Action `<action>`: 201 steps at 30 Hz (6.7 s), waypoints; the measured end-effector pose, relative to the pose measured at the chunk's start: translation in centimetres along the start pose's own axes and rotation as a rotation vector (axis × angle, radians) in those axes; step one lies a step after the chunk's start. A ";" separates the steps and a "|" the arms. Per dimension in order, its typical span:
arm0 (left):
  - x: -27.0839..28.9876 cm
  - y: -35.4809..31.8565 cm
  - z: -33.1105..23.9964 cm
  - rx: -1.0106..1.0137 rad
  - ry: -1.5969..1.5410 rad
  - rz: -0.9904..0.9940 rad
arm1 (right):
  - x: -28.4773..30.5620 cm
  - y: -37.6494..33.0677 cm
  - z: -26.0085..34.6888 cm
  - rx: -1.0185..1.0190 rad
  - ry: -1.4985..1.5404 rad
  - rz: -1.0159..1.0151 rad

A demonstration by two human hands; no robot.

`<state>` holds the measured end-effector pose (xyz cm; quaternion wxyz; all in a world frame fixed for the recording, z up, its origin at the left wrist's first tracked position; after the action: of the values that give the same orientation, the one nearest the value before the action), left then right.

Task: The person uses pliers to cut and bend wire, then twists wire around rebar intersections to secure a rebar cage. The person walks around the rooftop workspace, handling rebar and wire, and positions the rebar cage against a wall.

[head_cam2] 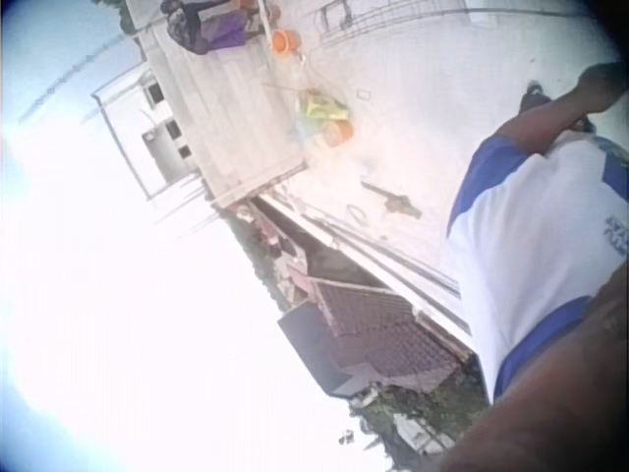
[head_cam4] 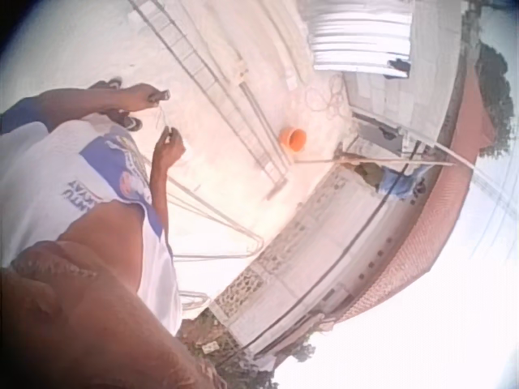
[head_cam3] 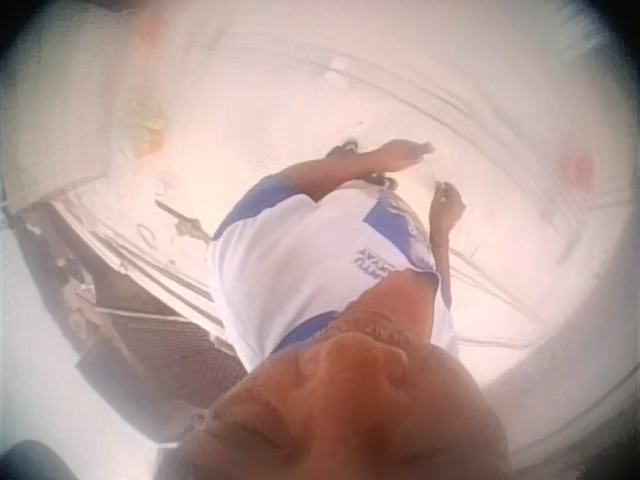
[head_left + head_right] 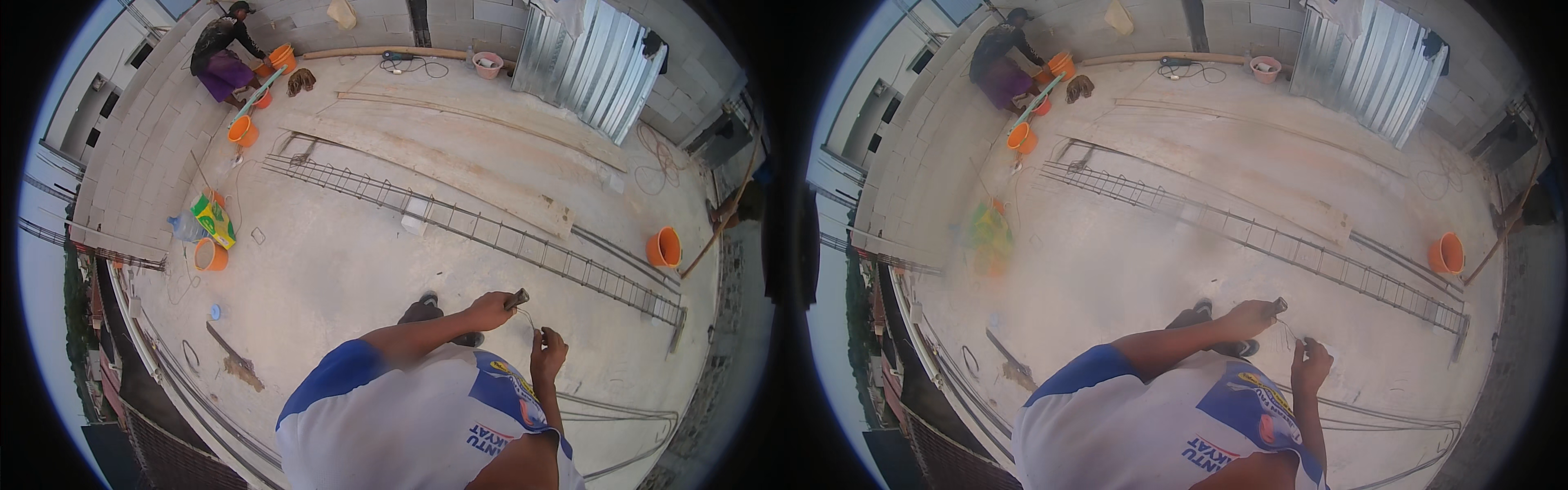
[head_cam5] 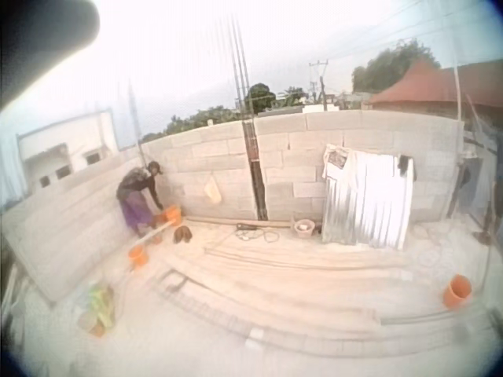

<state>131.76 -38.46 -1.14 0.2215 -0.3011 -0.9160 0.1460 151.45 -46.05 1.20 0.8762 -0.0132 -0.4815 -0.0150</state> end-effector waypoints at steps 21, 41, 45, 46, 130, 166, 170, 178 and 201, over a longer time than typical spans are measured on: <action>15.4 -23.4 21.2 0.235 -0.343 -0.452 | -15.7 4.6 29.2 0.993 -0.197 0.822; 10.9 -34.2 22.2 0.136 -0.643 -0.816 | -21.0 3.7 38.1 0.720 -0.280 1.592; 10.3 -34.1 20.2 0.118 -0.800 -0.692 | -19.3 4.0 39.0 0.997 -0.209 1.432; 10.1 -33.7 20.2 0.119 -0.821 -0.683 | -18.6 4.0 39.3 1.020 -0.232 1.407; 14.2 -25.7 26.0 0.066 -0.622 -0.322 | -13.1 14.1 37.3 0.822 -0.231 1.219; 27.6 -7.7 15.4 0.444 -0.408 -0.241 | -14.0 32.3 20.8 0.481 -0.031 1.141; 32.5 -5.4 17.2 0.447 -0.329 -0.115 | -14.6 32.9 21.7 0.433 -0.056 1.152; 40.4 -1.7 23.8 0.294 -0.177 0.036 | -18.1 31.2 27.3 0.103 -0.301 0.895; 49.3 2.6 17.2 0.145 -0.490 -0.324 | -4.2 27.3 18.2 -0.321 -0.120 0.502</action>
<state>89.00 -8.40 -1.29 0.0354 -0.0904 -0.9654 0.2421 134.93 -18.01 7.22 0.8092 -0.2708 -0.5058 0.1271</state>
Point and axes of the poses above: each hand's wrist, its own y-axis towards the middle knuckle, its own x-axis out of the back of the hand, z = x × y, the point moved 3 cm from there along y, towards the middle knuckle, and after that the axes turned 8 degrees about z, right-handed, at the moved point
